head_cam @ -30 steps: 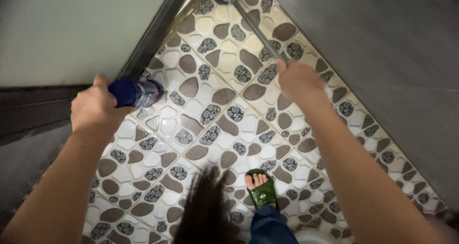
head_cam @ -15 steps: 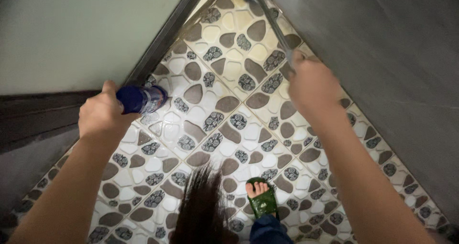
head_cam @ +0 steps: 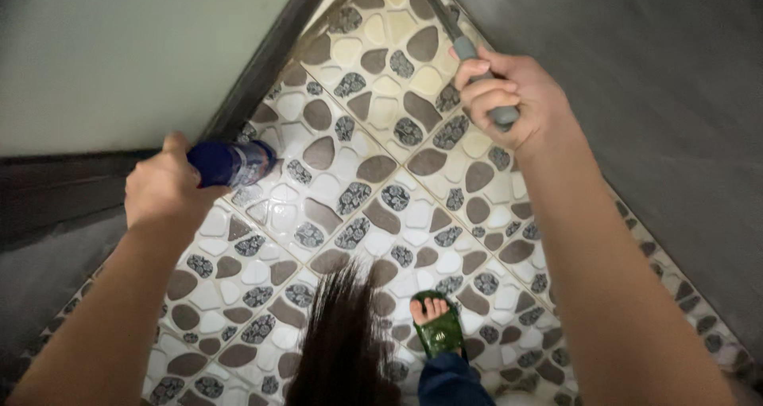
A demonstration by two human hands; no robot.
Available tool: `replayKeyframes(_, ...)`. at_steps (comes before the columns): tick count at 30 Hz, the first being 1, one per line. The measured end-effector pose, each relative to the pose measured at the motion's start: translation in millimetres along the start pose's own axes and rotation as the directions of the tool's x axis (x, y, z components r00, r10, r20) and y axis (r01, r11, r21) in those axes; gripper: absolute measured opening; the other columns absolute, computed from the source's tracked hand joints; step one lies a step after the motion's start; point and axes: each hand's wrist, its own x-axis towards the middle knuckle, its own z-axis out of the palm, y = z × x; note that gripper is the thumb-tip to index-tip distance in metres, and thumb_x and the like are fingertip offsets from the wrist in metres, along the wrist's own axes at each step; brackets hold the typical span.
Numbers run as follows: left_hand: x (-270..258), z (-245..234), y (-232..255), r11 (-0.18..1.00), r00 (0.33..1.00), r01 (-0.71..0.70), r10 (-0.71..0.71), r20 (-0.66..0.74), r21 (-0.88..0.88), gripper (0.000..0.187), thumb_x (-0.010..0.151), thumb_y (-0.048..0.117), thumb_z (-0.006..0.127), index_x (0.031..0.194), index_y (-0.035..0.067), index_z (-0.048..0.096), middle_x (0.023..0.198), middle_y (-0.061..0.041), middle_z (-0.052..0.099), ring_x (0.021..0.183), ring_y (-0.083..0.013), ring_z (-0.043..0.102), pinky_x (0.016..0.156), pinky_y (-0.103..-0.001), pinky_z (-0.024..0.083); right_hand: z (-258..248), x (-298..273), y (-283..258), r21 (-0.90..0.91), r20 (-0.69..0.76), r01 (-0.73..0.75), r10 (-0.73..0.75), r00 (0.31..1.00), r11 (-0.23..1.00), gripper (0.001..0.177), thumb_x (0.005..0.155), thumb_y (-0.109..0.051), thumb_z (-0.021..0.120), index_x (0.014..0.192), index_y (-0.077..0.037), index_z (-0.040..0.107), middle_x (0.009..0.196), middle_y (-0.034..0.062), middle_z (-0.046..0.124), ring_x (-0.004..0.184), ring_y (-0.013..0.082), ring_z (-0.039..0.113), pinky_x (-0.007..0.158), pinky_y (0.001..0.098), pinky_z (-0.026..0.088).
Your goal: The person sprays a cleaning solution onto a tiled floor and scrubs the area with a long-handled brush. They briefly open a door to access a corner, then continue scrubbing the floor while holding the spray bottle.
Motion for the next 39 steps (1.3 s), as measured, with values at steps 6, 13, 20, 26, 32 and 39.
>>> replayKeyframes(6,1.6,-2.4,3.5,1.0,1.0,-0.021,0.021,-0.014,0.014,0.066,0.069,0.028,0.096,0.117,0.002,0.06,0.094,-0.018,0.075,0.094,-0.0387,0.073,0.086,-0.047,0.057,-6.0,-5.6,-2.5,-0.7,-0.214,0.002,-0.213,0.953,0.714,0.015,0.107,-0.024,0.056,0.11,-0.01,0.061,0.073,0.006,0.057,0.049,0.0122,0.044,0.042,0.0304,0.038)
replayKeyframes(13,-0.8,-0.4,0.0,0.999,0.999,-0.041,0.041,-0.023,-0.002,0.065,0.067,0.026,0.096,0.115,0.002,0.059,0.095,-0.017,0.075,0.094,-0.0386,0.073,0.085,-0.048,0.057,6.5,-4.7,11.2,-0.996,-0.029,0.034,-0.639,0.769,0.086,0.012,0.106,-0.025,0.057,0.113,-0.016,0.062,0.072,0.004,0.055,0.049,0.0114,0.042,0.042,0.0296,0.036)
replayKeyframes(20,2.3,1.6,-0.2,1.0,1.0,-0.023,0.024,-0.005,0.02,0.065,0.068,0.029,0.096,0.114,0.002,0.059,0.094,-0.016,0.076,0.094,-0.0383,0.073,0.086,-0.048,0.057,25.0,21.6,26.2,-0.667,-0.148,0.019,-0.157,0.976,0.745,0.012,0.106,-0.026,0.059,0.116,-0.022,0.063,0.07,0.002,0.053,0.049,0.0105,0.04,0.042,0.0288,0.035)
replayKeyframes(26,0.6,2.7,-1.3,0.999,1.0,-0.018,0.018,0.0,0.027,0.073,0.07,0.033,0.095,0.127,0.006,0.058,0.097,-0.018,0.075,0.094,-0.0373,0.075,0.089,-0.046,0.058,-2.4,10.9,31.7,-0.381,-0.14,-0.071,0.019,0.99,0.922,0.014,0.105,-0.028,0.06,0.119,-0.027,0.063,0.069,0.0002,0.052,0.05,0.0098,0.038,0.043,0.0281,0.034)
replayKeyframes(32,3.2,2.0,-0.2,0.997,0.999,-0.026,0.024,0.021,0.073,0.073,0.07,0.035,0.095,0.124,0.002,0.057,0.094,-0.019,0.076,0.092,-0.0377,0.075,0.088,-0.046,0.059,-21.2,7.6,18.7,-0.777,-0.279,-0.052,-0.27,0.922,0.627,0.018,0.105,-0.029,0.061,0.122,-0.032,0.064,0.068,-0.0015,0.05,0.05,0.009,0.037,0.043,0.0275,0.033)
replayKeyframes(39,0.5,0.4,1.6,0.998,1.0,-0.021,0.02,0.005,0.057,0.069,0.071,0.034,0.094,0.122,0.002,0.059,0.095,-0.019,0.076,0.093,-0.0372,0.075,0.088,-0.046,0.058,-12.8,19.6,10.4,-0.799,-0.312,-0.081,-0.295,0.903,0.596,0.022,0.105,-0.03,0.062,0.125,-0.038,0.064,0.067,-0.0035,0.048,0.05,0.0082,0.035,0.043,0.0267,0.032)
